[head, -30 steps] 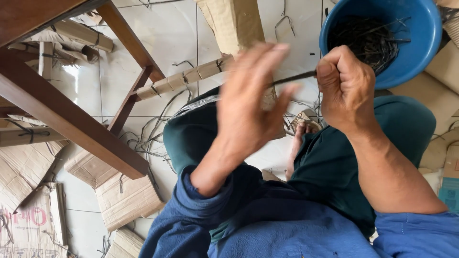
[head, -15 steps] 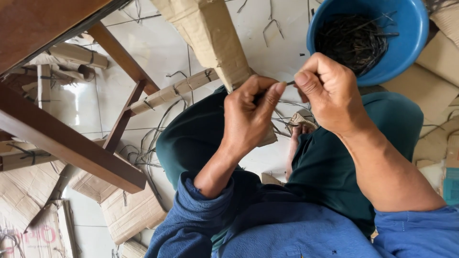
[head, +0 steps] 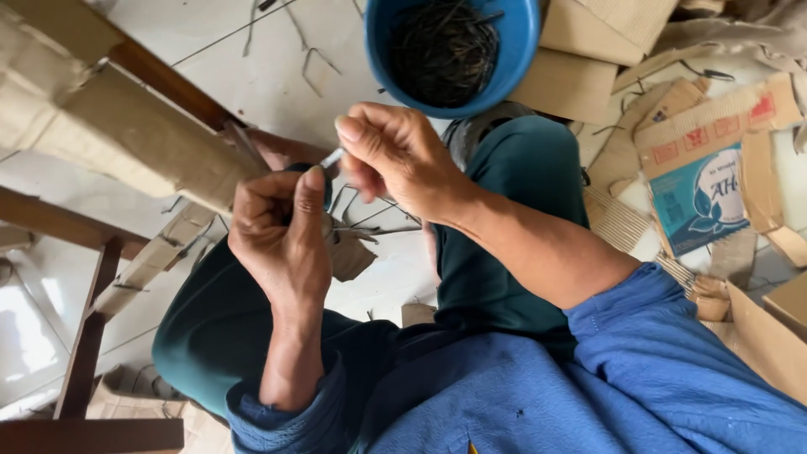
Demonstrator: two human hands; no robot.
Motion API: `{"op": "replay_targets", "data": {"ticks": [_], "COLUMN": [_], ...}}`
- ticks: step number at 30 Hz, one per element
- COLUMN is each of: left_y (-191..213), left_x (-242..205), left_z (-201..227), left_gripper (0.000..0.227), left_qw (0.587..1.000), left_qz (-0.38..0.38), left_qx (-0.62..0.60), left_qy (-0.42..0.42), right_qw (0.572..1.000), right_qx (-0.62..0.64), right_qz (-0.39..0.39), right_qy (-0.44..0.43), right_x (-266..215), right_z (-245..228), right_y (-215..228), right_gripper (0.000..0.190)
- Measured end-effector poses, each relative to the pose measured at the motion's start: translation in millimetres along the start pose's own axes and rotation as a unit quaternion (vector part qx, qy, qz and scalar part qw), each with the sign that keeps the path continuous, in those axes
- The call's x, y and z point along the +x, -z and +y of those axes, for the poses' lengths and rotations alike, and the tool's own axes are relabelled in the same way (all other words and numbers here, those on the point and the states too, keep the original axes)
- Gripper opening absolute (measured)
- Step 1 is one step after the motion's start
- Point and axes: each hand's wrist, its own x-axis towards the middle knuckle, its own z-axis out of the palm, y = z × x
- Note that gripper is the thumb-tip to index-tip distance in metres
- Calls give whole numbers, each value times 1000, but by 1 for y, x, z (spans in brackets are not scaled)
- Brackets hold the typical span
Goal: The person sits on the floor and wraps a cardboard-wrapped chair leg with wire. They repeatedly bend wire pieces, wrap them around the leg, and twist the ends to secure them. The person adjusts the leg's position and continues wrapping along its length.
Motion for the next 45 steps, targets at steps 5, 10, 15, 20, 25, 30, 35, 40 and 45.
{"op": "replay_targets", "data": {"ticks": [5,10,15,20,25,30,35,40,45], "left_y": [-14,-20,-10,-8,-1,10,14,13,13], "left_x": [-6,-10,-13,-9,-13,-18,-11,-9,-18], "left_z": [-15,-5,-22,-29,-31,-40,-17,1,-8], "left_gripper": [18,13,22,20,21,22,18,18,21], "left_qw": [999,999,993,971,991,999,989,976,985], "left_qz": [44,32,21,13,22,26,-21,-93,-124], "left_qx": [-1,-9,-56,-165,-88,28,98,158,117], "left_qy": [-15,-5,101,173,103,-27,-110,-118,-11], "right_qw": [998,984,868,815,811,898,974,970,968], "right_qx": [3,-135,-398,-464,-465,-349,-163,-199,-209], "right_qz": [-40,-46,-85,-100,-86,-99,-139,-130,-122], "right_qy": [49,111,285,332,345,249,77,53,63], "right_x": [-11,-15,-12,-8,-9,-5,-7,-3,-4], "right_z": [-2,-10,1,19,21,33,27,22,10], "right_y": [0,1,4,6,-1,-5,-2,7,2], "right_gripper": [27,22,11,15,16,12,12,10,10]}}
